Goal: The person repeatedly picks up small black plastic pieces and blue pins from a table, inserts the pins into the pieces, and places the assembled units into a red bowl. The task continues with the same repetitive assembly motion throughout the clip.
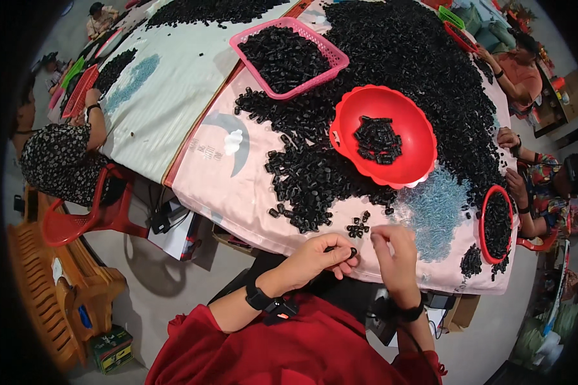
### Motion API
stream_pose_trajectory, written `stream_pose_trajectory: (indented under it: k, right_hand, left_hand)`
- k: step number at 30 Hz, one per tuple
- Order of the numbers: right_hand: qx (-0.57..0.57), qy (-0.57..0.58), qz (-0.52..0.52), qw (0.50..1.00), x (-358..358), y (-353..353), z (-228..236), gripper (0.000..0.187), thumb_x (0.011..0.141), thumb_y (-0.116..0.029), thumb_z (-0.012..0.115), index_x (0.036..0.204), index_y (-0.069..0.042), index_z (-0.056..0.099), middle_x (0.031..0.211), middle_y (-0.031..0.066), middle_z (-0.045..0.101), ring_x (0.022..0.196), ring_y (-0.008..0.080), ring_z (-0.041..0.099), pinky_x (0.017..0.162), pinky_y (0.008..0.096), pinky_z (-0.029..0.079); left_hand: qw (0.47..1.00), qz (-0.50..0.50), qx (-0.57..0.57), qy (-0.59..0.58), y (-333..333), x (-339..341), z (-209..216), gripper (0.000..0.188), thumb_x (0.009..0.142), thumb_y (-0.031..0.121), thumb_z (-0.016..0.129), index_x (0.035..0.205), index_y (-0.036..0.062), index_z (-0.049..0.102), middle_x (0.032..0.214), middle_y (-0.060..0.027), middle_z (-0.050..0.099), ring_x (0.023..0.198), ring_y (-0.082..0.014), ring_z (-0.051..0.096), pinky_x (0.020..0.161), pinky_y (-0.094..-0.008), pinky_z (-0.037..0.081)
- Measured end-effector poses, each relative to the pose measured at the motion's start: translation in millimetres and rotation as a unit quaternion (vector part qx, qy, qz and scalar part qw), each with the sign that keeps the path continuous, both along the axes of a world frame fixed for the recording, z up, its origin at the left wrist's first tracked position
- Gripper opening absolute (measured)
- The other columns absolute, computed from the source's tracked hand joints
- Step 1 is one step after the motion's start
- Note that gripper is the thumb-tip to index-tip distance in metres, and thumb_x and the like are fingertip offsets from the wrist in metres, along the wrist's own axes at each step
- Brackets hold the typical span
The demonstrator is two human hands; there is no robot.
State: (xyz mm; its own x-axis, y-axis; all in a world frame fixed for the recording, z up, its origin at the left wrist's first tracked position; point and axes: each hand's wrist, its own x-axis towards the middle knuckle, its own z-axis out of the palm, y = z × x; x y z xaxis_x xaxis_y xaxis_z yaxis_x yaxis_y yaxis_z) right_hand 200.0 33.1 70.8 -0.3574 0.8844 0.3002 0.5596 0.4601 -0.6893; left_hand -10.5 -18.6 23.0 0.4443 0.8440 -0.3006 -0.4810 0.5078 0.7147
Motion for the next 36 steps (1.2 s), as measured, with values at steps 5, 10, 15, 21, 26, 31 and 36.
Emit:
stream_pose_trajectory:
  k: [5, 10, 15, 21, 26, 31, 36]
  right_hand:
    - [-0.026, 0.003, 0.017, 1.000, 9.2, -20.0, 23.2, 0.018, 0.095, 0.001, 0.069, 0.112, -0.002, 0.074, 0.095, 0.0109, 0.070, 0.089, 0.0242, 0.066, 0.084, 0.0360, 0.049]
    - [-0.070, 0.035, -0.021, 0.997, 8.9, -38.6, 26.8, 0.021, 0.094, -0.001, 0.070, 0.114, -0.004, 0.074, 0.096, 0.0097, 0.071, 0.093, 0.0279, 0.067, 0.086, 0.0370, 0.046]
    - [0.041, -0.050, -0.012, 0.998, 6.6, -42.0, 24.5, 0.025, 0.090, -0.003, 0.077, 0.115, -0.007, 0.076, 0.097, 0.0059, 0.072, 0.093, 0.0230, 0.067, 0.094, 0.0392, 0.038]
    - [0.094, -0.073, -0.033, 0.992, 4.9, -44.4, 12.9, 0.026, 0.089, -0.004, 0.079, 0.115, -0.008, 0.077, 0.096, 0.0041, 0.070, 0.093, 0.0217, 0.067, 0.094, 0.0406, 0.035]
    - [0.101, -0.078, -0.027, 0.991, 3.8, -44.5, 8.2, 0.025, 0.090, -0.004, 0.078, 0.115, -0.007, 0.076, 0.095, 0.0042, 0.069, 0.093, 0.0218, 0.066, 0.094, 0.0413, 0.035]
    - [0.096, -0.081, -0.019, 0.992, 2.5, -45.2, 10.8, 0.023, 0.091, -0.005, 0.077, 0.114, -0.006, 0.075, 0.095, 0.0042, 0.069, 0.093, 0.0218, 0.066, 0.095, 0.0417, 0.035]
    - [0.098, -0.080, -0.007, 0.992, 2.9, -44.0, 10.3, 0.022, 0.091, -0.004, 0.077, 0.113, -0.006, 0.075, 0.093, 0.0041, 0.069, 0.091, 0.0217, 0.067, 0.095, 0.0418, 0.035]
  left_hand:
    - [1.000, -0.006, 0.017, -0.007, 2.6, 8.4, 4.1, 0.025, 0.112, 0.022, 0.061, 0.122, -0.0008, 0.066, 0.109, -0.0106, 0.074, 0.090, -0.0122, 0.069, 0.073, -0.0259, 0.057]
    - [0.999, -0.011, 0.041, 0.033, 0.6, 14.7, 12.8, 0.024, 0.111, 0.019, 0.062, 0.123, -0.0020, 0.067, 0.109, -0.0094, 0.074, 0.091, -0.0126, 0.069, 0.073, -0.0258, 0.057]
    - [0.996, 0.006, 0.059, 0.059, -5.0, 16.7, 13.0, 0.026, 0.111, 0.023, 0.062, 0.122, -0.0005, 0.068, 0.104, -0.0040, 0.072, 0.088, -0.0094, 0.066, 0.074, -0.0249, 0.056]
    - [0.995, -0.004, 0.070, 0.078, -6.5, 15.7, 7.6, 0.023, 0.112, 0.021, 0.061, 0.120, 0.0014, 0.068, 0.105, -0.0031, 0.072, 0.090, -0.0084, 0.066, 0.073, -0.0239, 0.055]
    - [0.994, 0.003, 0.067, 0.081, -7.9, 18.8, 7.8, 0.026, 0.112, 0.023, 0.061, 0.117, -0.0008, 0.069, 0.097, -0.0012, 0.069, 0.083, -0.0074, 0.062, 0.071, -0.0235, 0.052]
    - [0.993, 0.002, 0.069, 0.098, -8.0, 18.4, 8.5, 0.026, 0.111, 0.024, 0.061, 0.116, -0.0007, 0.069, 0.096, -0.0012, 0.069, 0.082, -0.0073, 0.062, 0.070, -0.0234, 0.052]
    - [0.992, 0.002, 0.062, 0.108, -8.4, 18.8, 11.0, 0.027, 0.111, 0.025, 0.062, 0.114, -0.0006, 0.069, 0.096, -0.0010, 0.069, 0.081, -0.0071, 0.062, 0.070, -0.0231, 0.052]
